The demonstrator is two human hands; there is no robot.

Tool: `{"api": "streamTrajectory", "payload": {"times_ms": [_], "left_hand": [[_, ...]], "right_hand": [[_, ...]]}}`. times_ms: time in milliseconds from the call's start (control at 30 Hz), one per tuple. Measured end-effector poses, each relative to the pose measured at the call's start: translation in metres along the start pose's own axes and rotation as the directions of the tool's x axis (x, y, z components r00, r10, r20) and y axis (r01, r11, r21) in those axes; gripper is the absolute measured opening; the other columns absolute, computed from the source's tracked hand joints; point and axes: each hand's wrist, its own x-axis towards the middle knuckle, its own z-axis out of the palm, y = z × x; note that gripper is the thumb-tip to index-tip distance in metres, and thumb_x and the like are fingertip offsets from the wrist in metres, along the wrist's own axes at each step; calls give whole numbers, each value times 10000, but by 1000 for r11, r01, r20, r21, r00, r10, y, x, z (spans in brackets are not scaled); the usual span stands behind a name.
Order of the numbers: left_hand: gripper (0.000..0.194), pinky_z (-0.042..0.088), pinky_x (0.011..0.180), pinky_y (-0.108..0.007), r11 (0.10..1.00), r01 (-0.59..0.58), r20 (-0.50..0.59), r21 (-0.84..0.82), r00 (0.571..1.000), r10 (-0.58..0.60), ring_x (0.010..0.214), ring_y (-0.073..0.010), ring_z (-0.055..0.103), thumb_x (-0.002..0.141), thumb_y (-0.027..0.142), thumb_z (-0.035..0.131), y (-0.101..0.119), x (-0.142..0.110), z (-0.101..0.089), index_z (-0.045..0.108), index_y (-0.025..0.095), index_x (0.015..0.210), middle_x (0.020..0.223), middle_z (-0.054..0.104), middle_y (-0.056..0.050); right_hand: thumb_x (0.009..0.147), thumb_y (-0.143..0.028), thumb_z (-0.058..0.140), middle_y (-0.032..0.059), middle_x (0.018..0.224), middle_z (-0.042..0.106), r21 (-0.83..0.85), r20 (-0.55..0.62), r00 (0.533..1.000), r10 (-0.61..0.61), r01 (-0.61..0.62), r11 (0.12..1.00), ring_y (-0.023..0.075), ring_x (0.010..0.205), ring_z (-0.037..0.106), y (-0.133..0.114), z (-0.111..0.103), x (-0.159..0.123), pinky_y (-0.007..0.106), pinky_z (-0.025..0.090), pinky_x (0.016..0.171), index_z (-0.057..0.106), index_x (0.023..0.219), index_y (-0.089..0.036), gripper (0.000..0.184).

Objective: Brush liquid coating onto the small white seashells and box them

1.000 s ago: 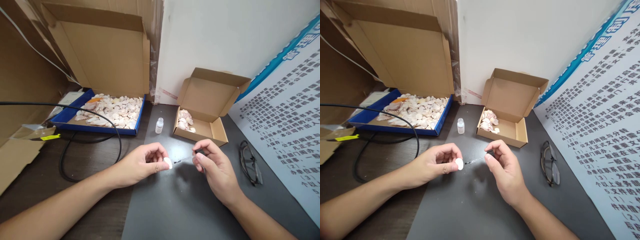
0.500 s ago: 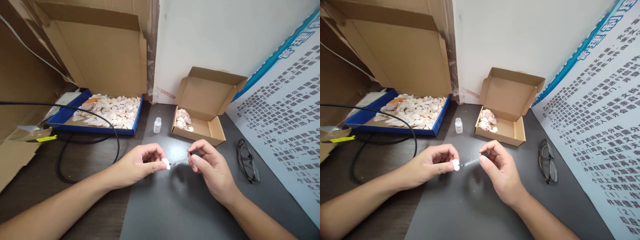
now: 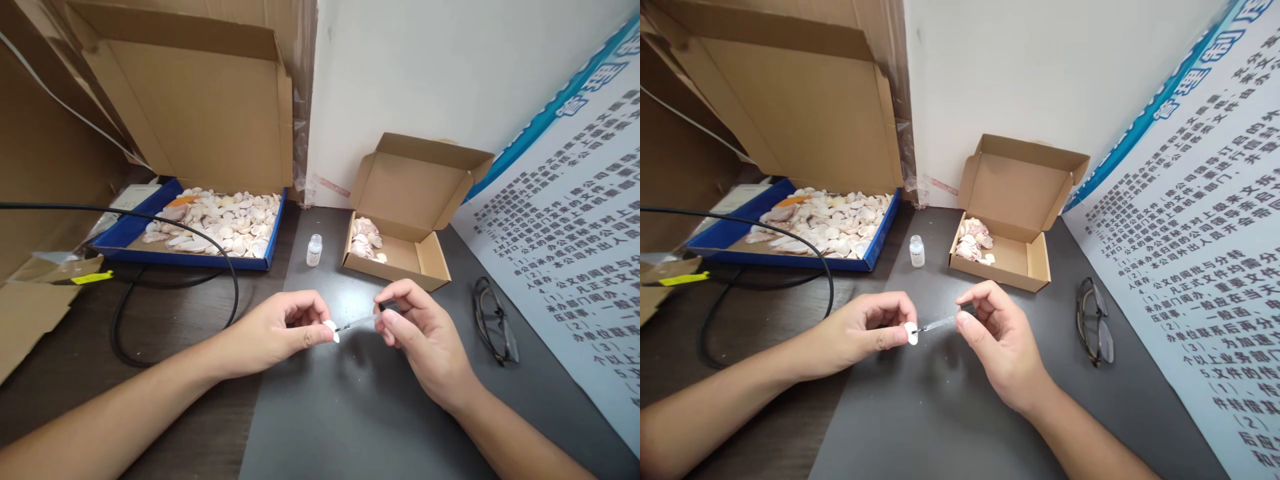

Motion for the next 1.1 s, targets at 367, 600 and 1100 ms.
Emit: {"api": "streamTrajectory", "payload": {"times_ms": [367, 600, 1100], "left_hand": [[342, 316, 602, -241, 1000, 0, 12, 12, 1000, 0, 645, -108, 399, 832, 491, 669, 0, -1, 0, 572, 163, 820, 699, 493, 35], [330, 318, 598, -239, 1000, 6, 14, 8, 1000, -6, 639, -109, 402, 829, 482, 674, -1, 0, 0, 575, 168, 816, 698, 496, 35], [298, 320, 600, -242, 1000, 6, 6, 6, 1000, -6, 647, -104, 404, 845, 438, 674, -2, 0, 0, 567, 161, 821, 705, 493, 37]], "right_hand": [[895, -274, 594, -15, 733, 527, -38, 11, 1000, -5, 6, 999, 108, 587, 447, 0, -1, 0, 235, 355, 532, 581, 921, -217, 64], [897, -298, 589, -21, 711, 511, -34, 19, 1000, -10, 10, 999, 109, 578, 436, 0, -1, 2, 237, 358, 533, 579, 901, -213, 85], [909, -303, 585, -40, 673, 473, -63, 27, 1000, -11, 12, 998, 107, 589, 408, 3, -4, 2, 237, 354, 559, 562, 892, -210, 97]]}}
